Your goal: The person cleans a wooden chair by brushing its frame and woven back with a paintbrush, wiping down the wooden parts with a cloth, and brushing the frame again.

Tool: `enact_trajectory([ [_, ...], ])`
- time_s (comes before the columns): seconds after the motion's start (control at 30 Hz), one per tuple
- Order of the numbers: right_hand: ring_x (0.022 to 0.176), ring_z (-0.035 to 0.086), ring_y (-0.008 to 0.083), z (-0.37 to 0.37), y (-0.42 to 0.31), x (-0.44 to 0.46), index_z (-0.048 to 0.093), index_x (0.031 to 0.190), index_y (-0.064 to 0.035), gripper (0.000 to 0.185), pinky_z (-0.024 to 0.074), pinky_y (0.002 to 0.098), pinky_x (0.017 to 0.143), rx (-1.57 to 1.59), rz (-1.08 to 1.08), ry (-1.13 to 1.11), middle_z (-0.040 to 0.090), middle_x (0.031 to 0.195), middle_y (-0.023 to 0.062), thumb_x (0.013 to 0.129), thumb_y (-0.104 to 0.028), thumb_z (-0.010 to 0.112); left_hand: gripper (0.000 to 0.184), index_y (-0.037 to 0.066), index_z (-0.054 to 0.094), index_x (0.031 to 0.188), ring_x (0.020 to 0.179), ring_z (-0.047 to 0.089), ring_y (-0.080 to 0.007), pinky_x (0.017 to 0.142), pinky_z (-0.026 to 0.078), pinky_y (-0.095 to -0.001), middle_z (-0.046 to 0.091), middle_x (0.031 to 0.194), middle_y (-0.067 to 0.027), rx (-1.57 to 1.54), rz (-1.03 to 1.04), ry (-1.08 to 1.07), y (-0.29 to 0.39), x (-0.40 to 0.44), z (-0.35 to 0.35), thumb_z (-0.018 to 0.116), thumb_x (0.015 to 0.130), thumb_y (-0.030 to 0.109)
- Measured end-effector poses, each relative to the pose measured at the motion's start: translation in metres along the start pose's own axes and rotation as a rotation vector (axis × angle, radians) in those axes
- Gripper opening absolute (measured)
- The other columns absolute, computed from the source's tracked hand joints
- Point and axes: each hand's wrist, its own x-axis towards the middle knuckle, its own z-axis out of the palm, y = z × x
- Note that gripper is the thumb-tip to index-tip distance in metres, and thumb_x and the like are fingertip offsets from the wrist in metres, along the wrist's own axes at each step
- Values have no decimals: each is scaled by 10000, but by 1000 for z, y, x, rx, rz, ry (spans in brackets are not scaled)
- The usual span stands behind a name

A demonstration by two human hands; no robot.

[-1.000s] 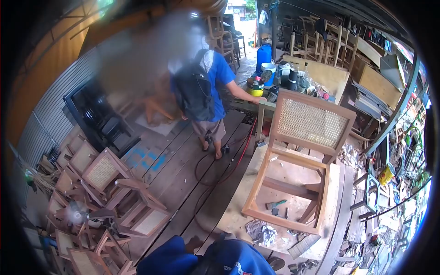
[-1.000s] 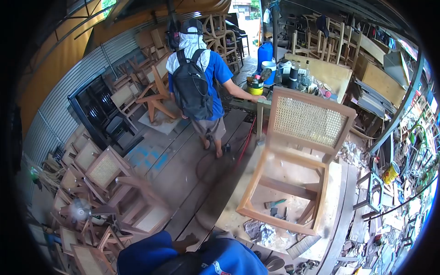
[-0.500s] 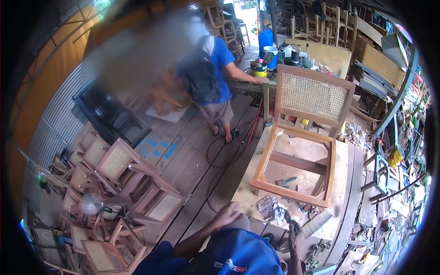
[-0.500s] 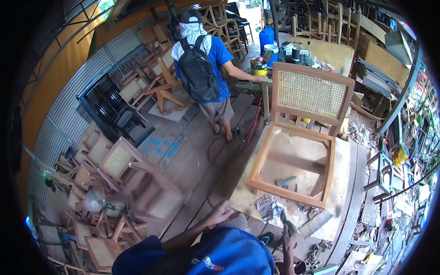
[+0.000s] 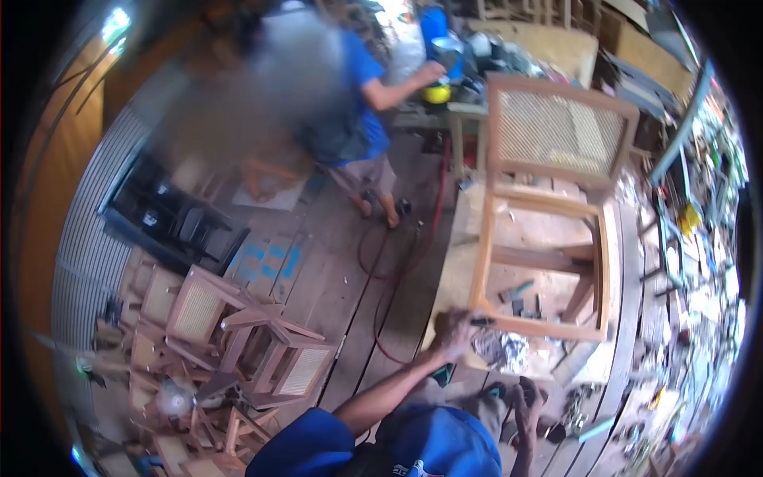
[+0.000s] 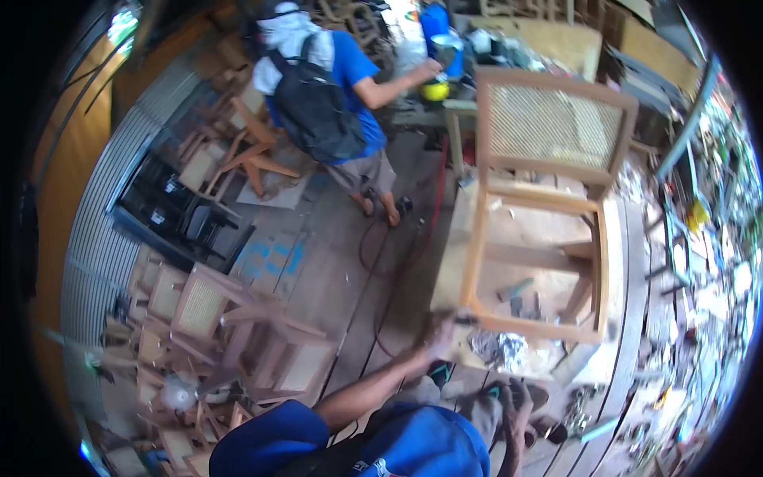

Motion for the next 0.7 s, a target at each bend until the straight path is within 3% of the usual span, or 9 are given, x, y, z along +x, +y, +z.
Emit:
enact_trajectory([
  [0.07, 909, 699, 169, -9, 9, -15, 690, 1292, -25, 357, 561, 345, 793, -124, 69, 81, 744, 1036, 108, 980, -199, 700, 469, 128, 687, 1211, 1131, 602, -363, 1013, 459, -493, 697, 1140, -133, -68, -31, 74, -49, 23, 10, 585, 780, -26],
  [0.13, 955, 701, 199, -16, -15, -35, 698, 1270, -14, 398, 547, 335, 828, -224, 311, 164, 756, 1063, 154, 971, -277, 708, 513, 122, 719, 1201, 1074, 622, -360, 967, 481, -482, 702, 1128, -139, 16, -93, 63, -63, 59, 7, 540, 752, -51],
  [0.17, 1070, 727, 287, -13, -4, -43, 694, 1279, -16, 378, 551, 387, 935, -181, 240, 227, 748, 1178, 207, 981, -248, 705, 525, 116, 724, 1199, 1041, 634, -367, 928, 501, -477, 700, 1124, -151, 124, -52, 64, -47, 82, -7, 529, 745, -61],
  [0.27, 1056, 733, 296, -12, 21, -51, 691, 1270, 20, 434, 553, 383, 931, -147, 410, 265, 746, 1155, 227, 983, -306, 693, 470, 97, 684, 1171, 1084, 625, -409, 987, 464, -508, 709, 1105, -166, 332, -17, 222, -78, 125, 21, 529, 787, -125],
  [0.3, 977, 716, 229, -7, 35, -47, 678, 1286, 27, 405, 551, 351, 893, -175, 377, 257, 762, 1079, 142, 1005, -265, 683, 442, 89, 667, 1180, 1126, 608, -420, 1012, 456, -509, 692, 1131, -177, 330, -41, 197, -87, 138, 26, 561, 796, -103],
  [0.37, 994, 728, 221, 8, 83, -37, 658, 1297, 45, 419, 558, 342, 886, -91, 406, 193, 760, 1115, 174, 1006, -255, 686, 453, 97, 651, 1219, 1152, 593, -429, 1019, 446, -523, 672, 1178, -174, 349, -43, 140, -91, 163, 29, 581, 805, -75],
  [0.47, 995, 743, 267, 12, 72, -7, 686, 1277, 23, 410, 574, 379, 901, -104, 400, 86, 755, 1145, 198, 988, -267, 698, 315, 40, 591, 1277, 1234, 550, -440, 1055, 383, -601, 606, 1239, -198, 493, -147, 88, -105, 183, 54, 550, 989, 161],
  [0.57, 971, 750, 297, 24, 117, 33, 722, 1193, 21, 347, 584, 396, 876, -120, 225, 131, 756, 1116, 200, 974, -248, 698, 317, 32, 586, 1272, 1227, 557, -435, 1028, 395, -577, 596, 1238, -212, 450, -308, 54, -104, 197, 81, 557, 1013, 211],
  [0.7, 937, 749, 310, 18, 168, 105, 722, 1149, 40, 337, 582, 398, 863, -59, 397, 75, 756, 1072, 207, 960, -237, 707, 332, -4, 573, 1258, 1202, 560, -447, 998, 415, -560, 580, 1223, -249, 692, -378, 155, -88, 197, 94, 546, 1035, 241],
])
